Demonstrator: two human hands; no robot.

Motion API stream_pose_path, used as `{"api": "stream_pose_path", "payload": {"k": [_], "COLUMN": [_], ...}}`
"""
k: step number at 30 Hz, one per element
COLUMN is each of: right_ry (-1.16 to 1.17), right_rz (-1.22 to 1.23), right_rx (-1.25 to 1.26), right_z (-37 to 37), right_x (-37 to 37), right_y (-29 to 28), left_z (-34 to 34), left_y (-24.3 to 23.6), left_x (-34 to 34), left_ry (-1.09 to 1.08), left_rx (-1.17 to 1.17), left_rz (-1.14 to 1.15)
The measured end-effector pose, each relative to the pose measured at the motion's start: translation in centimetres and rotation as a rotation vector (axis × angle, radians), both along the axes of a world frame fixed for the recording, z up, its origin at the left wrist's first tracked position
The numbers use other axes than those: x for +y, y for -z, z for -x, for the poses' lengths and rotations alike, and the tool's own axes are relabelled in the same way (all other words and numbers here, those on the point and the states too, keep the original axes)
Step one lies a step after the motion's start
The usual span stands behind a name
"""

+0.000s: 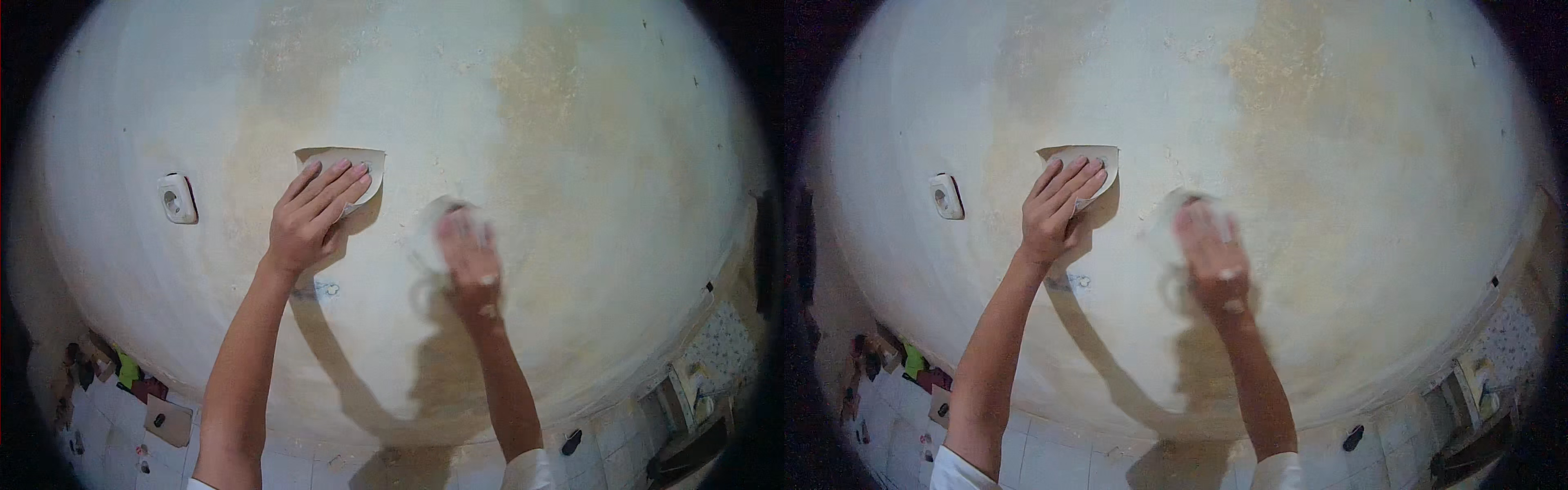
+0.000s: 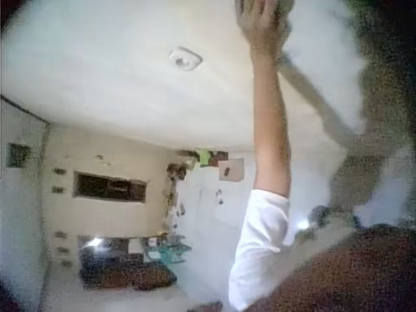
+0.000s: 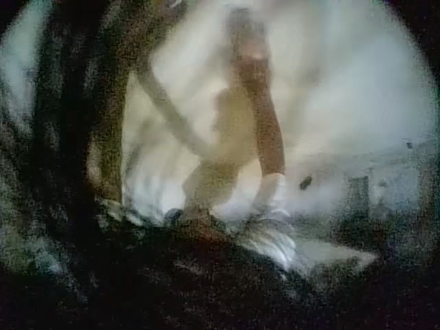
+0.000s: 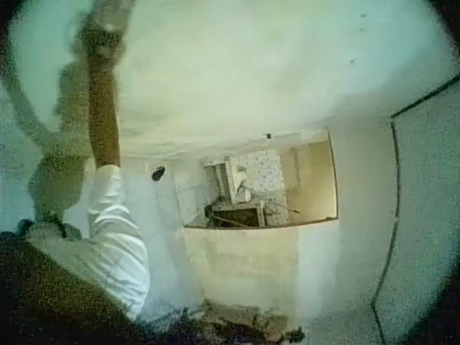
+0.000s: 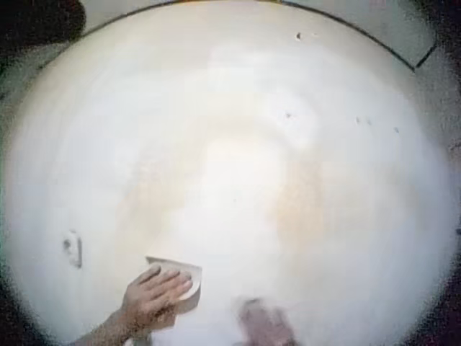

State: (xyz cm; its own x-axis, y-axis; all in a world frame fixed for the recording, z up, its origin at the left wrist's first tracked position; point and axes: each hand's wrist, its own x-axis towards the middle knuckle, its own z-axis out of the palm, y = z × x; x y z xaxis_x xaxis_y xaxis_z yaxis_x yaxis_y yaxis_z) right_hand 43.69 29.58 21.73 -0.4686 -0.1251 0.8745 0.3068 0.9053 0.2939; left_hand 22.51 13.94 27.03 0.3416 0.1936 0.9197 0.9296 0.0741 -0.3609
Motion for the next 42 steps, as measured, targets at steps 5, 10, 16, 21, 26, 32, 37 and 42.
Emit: {"api": "stream_pose_path", "payload": {"k": [5,10,16,21,26,32,37,42], "right_ry": [0.031,-0.031,-0.075,0.044,-0.036,-0.048,0.023,-0.003], "right_rz": [0.002,0.012,0.146,-0.283,0.007,0.060,-0.009,0.020], "right_rx": [0.312,-0.105,0.265,-0.129,0.253,0.111,0.164,0.289], "right_z": [1.1,1.4,2.9,3.9,1.7,2.9,1.1,2.4], "right_x": [-0.6,-1.0,-2.1,-0.5,-0.7,-1.8,-0.3,-1.1], "right_y": [-0.6,1.9,1.0,4.5,-0.3,2.5,0.3,-0.2], "left_z": [-0.1,0.2,0.3,-0.2,0.3,-0.1,0.3,0.2], "left_y": [-0.1,-0.1,0.2,-0.1,0.3,0.0,0.3,-0.1], "left_x": [0.0,0.3,0.1,0.6,0.2,0.1,0.1,-0.2], "left_ry": [-0.011,-0.003,-0.018,0.020,-0.013,0.026,0.010,-0.019], "left_rx": [0.000,0.010,0.022,0.017,0.013,-0.008,0.009,0.036], "left_rz": [-0.002,-0.022,-0.024,-0.024,-0.021,-0.029,-0.033,-0.020]}}
